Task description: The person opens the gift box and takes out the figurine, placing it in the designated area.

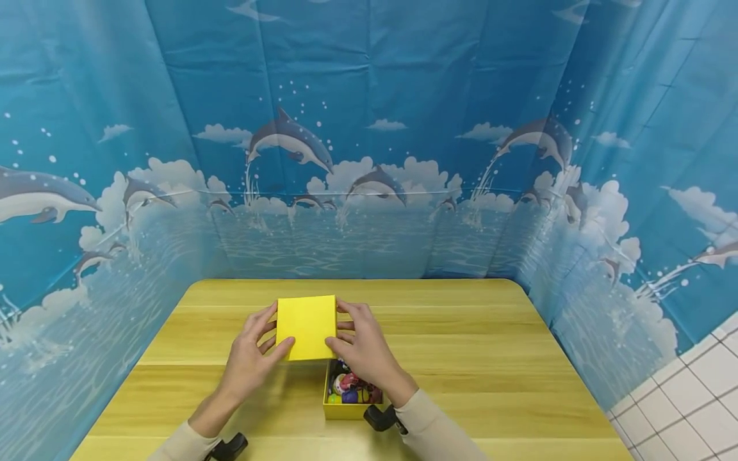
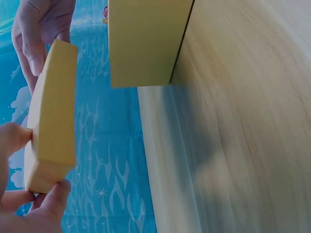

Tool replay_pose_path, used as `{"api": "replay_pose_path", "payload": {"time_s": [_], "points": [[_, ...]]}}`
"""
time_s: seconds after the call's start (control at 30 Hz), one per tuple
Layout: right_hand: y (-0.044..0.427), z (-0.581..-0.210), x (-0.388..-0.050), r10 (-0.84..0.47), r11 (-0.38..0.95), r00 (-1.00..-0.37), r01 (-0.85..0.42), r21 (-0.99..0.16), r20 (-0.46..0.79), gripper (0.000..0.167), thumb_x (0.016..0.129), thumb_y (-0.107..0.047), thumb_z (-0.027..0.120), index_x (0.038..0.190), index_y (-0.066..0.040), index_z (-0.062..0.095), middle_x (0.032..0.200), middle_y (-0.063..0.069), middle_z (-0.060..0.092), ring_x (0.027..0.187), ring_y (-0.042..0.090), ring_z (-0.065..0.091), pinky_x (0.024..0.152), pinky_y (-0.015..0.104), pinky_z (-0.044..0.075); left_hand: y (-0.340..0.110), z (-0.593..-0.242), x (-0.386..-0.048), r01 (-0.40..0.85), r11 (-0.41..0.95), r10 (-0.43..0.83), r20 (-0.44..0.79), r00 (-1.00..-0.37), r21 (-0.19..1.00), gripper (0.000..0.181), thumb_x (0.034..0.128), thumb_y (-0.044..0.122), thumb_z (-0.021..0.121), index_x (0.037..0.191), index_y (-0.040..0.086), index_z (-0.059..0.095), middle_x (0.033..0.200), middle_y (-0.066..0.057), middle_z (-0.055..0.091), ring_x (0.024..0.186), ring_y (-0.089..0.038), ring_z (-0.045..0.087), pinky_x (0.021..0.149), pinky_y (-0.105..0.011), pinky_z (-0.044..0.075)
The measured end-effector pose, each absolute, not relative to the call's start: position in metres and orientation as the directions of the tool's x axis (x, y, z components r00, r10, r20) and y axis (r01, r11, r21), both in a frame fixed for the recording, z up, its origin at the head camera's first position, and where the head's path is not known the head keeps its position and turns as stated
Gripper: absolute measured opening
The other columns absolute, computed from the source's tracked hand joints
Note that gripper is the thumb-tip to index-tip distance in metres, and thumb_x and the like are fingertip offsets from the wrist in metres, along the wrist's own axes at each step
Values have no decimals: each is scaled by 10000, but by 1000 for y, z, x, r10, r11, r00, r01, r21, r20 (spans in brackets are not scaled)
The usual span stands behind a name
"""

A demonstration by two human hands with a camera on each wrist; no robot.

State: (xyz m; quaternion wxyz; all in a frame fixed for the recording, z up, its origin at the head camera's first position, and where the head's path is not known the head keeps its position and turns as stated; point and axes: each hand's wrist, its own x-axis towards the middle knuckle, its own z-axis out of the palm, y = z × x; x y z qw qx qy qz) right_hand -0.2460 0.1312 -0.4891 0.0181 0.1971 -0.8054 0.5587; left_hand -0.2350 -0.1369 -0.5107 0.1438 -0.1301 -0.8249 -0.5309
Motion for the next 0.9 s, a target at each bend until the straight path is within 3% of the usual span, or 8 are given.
{"api": "replay_pose_path", "payload": {"time_s": [0.23, 0.47, 0.9], "points": [[112, -487, -251, -307, 300, -905, -384, -873, 293, 764, 1090, -38, 817, 1772, -94, 478, 1638, 214, 526, 1450, 410, 703, 1131, 443, 666, -146, -511, -237, 352, 469, 3, 397, -918, 810, 851, 1037, 110, 907, 1771, 56, 479, 1673, -216, 529, 1498, -452, 643, 1143, -556, 642], [101, -485, -257, -338, 335, -895, -404, -851, 292, 734, 1081, -56, 833, 1741, -56, 514, 1644, 194, 558, 1475, 373, 676, 1144, 402, 663, -152, -510, -240, 339, 543, -60, 439, -897, 768, 847, 1015, 104, 924, 1743, 42, 495, 1633, -238, 565, 1393, -412, 679, 1080, -582, 674], [84, -492, -263, -426, 366, -878, -389, -845, 220, 721, 1125, -134, 796, 1759, -20, 472, 1641, 220, 587, 1487, 399, 677, 1213, 514, 620, -164, -513, -245, 224, 487, -100, 309, -946, 844, 836, 1105, 172, 836, 1798, 38, 388, 1636, -283, 437, 1475, -482, 599, 1215, -549, 588]]}}
